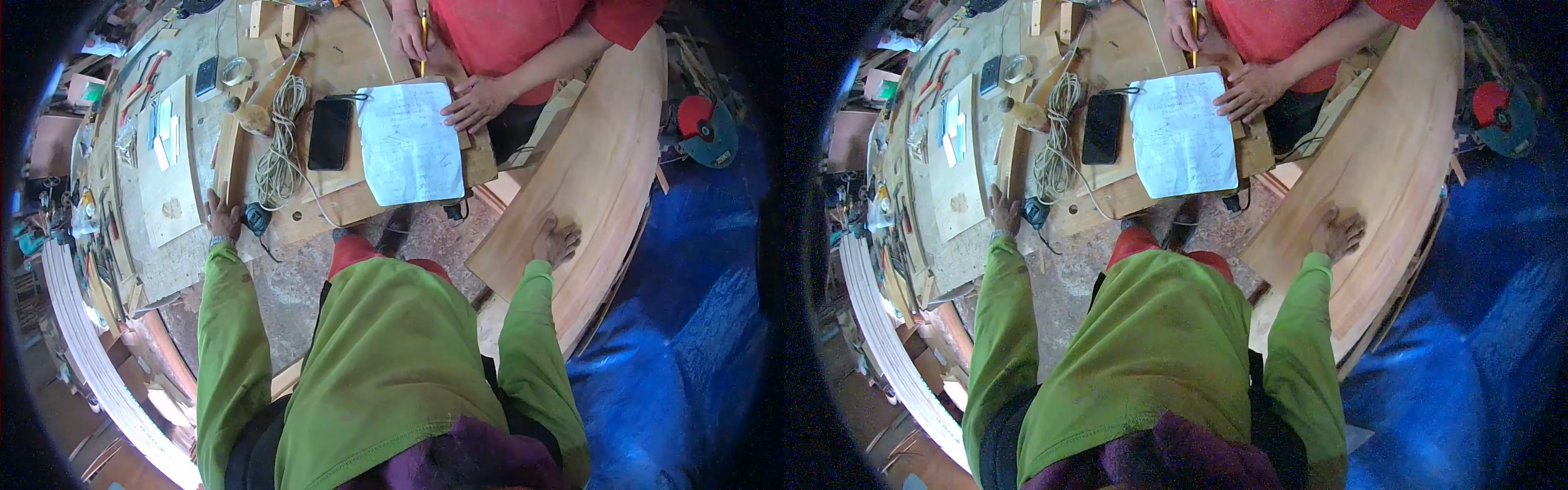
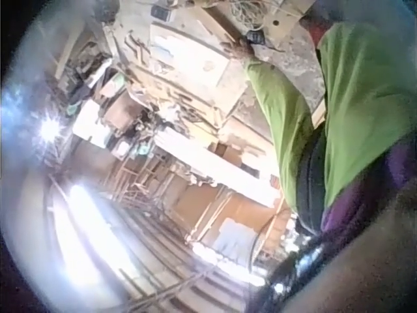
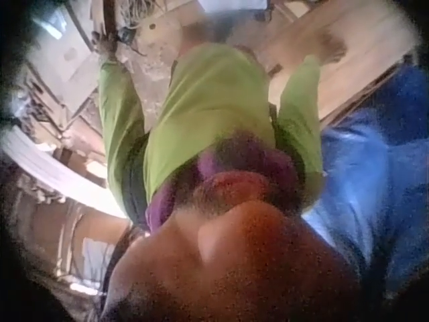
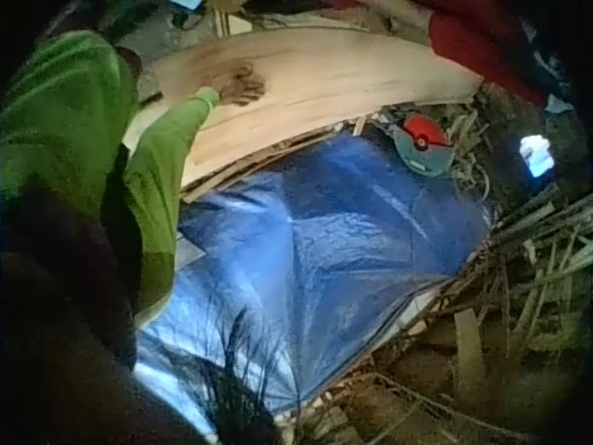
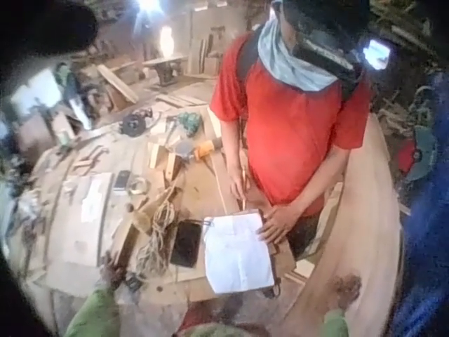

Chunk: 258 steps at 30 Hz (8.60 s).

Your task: Measuring wood planks and recording dimensions in a notebook at a woodworking workbench.

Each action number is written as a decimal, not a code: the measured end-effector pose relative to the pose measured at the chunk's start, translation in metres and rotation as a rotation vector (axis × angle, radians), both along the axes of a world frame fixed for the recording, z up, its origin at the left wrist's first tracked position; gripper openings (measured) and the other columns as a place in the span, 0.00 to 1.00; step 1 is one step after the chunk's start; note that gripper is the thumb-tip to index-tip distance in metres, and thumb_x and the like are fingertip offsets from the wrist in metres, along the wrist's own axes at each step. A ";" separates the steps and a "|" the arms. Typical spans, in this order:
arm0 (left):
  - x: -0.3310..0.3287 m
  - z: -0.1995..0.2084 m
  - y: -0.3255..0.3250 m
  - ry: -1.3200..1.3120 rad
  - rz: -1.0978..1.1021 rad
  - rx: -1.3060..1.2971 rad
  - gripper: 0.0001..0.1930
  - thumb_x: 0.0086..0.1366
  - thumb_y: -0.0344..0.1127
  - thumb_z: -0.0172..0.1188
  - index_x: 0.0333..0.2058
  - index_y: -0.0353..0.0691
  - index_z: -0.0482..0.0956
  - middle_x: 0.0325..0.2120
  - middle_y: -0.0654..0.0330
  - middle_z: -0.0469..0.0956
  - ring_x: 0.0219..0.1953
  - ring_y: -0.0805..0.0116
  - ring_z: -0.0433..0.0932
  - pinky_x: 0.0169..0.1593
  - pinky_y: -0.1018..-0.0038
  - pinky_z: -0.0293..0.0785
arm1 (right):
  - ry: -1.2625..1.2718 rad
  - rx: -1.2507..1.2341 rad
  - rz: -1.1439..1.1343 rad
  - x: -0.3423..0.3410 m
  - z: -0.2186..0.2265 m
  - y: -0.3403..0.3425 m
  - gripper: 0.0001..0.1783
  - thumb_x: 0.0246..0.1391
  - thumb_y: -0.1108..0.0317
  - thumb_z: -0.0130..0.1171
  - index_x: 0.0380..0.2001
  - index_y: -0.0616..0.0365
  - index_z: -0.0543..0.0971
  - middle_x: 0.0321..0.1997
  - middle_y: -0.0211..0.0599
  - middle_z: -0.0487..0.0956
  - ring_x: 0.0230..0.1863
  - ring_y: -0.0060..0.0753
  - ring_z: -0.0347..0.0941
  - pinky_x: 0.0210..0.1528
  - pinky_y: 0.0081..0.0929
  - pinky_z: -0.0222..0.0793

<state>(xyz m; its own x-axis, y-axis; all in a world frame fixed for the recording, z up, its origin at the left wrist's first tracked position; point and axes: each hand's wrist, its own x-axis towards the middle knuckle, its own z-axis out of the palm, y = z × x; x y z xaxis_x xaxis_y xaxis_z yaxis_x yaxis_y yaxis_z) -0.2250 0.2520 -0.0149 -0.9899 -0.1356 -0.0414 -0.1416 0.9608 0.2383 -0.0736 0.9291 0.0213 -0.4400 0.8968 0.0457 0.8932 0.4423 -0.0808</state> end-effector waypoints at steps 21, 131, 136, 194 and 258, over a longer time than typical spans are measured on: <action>-0.001 0.001 0.001 0.016 -0.024 0.010 0.36 0.50 0.37 0.55 0.59 0.60 0.54 0.62 0.50 0.45 0.60 0.46 0.48 0.60 0.56 0.51 | 0.015 0.008 -0.002 0.000 0.001 -0.001 0.43 0.52 0.35 0.32 0.61 0.57 0.51 0.67 0.45 0.45 0.67 0.47 0.38 0.64 0.46 0.35; -0.002 0.007 0.006 -0.063 0.038 -0.104 0.31 0.54 0.40 0.53 0.58 0.52 0.58 0.63 0.57 0.44 0.61 0.46 0.48 0.60 0.59 0.52 | -0.034 0.080 0.020 0.002 -0.006 0.003 0.42 0.52 0.35 0.32 0.61 0.55 0.52 0.66 0.46 0.47 0.66 0.47 0.42 0.62 0.47 0.41; -0.003 0.005 0.008 -0.080 0.055 -0.111 0.31 0.54 0.41 0.55 0.58 0.55 0.57 0.62 0.58 0.44 0.60 0.45 0.50 0.59 0.59 0.54 | -0.007 0.058 0.005 -0.001 -0.001 -0.001 0.40 0.53 0.38 0.33 0.60 0.55 0.52 0.66 0.48 0.47 0.66 0.49 0.42 0.63 0.48 0.38; -0.003 -0.012 -0.007 -0.048 0.066 0.039 0.35 0.53 0.48 0.55 0.59 0.71 0.51 0.63 0.60 0.42 0.63 0.49 0.44 0.57 0.41 0.45 | -0.017 0.105 0.019 0.002 -0.008 0.002 0.40 0.53 0.37 0.33 0.59 0.56 0.54 0.65 0.48 0.50 0.65 0.47 0.44 0.61 0.49 0.42; -0.002 -0.029 -0.035 0.318 0.141 0.407 0.27 0.52 0.45 0.59 0.51 0.43 0.69 0.54 0.38 0.58 0.57 0.48 0.56 0.60 0.59 0.48 | 0.361 0.213 0.208 0.116 -0.022 -0.083 0.26 0.55 0.52 0.44 0.53 0.56 0.64 0.60 0.47 0.57 0.60 0.51 0.50 0.59 0.44 0.48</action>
<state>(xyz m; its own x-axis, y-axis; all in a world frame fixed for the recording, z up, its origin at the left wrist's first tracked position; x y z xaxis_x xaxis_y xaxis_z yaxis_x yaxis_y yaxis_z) -0.2268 0.2175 -0.0434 -0.9354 -0.3037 0.1811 -0.1224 0.7587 0.6399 0.0421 0.8465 -0.0008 -0.5315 0.7454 0.4024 0.7150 0.6495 -0.2587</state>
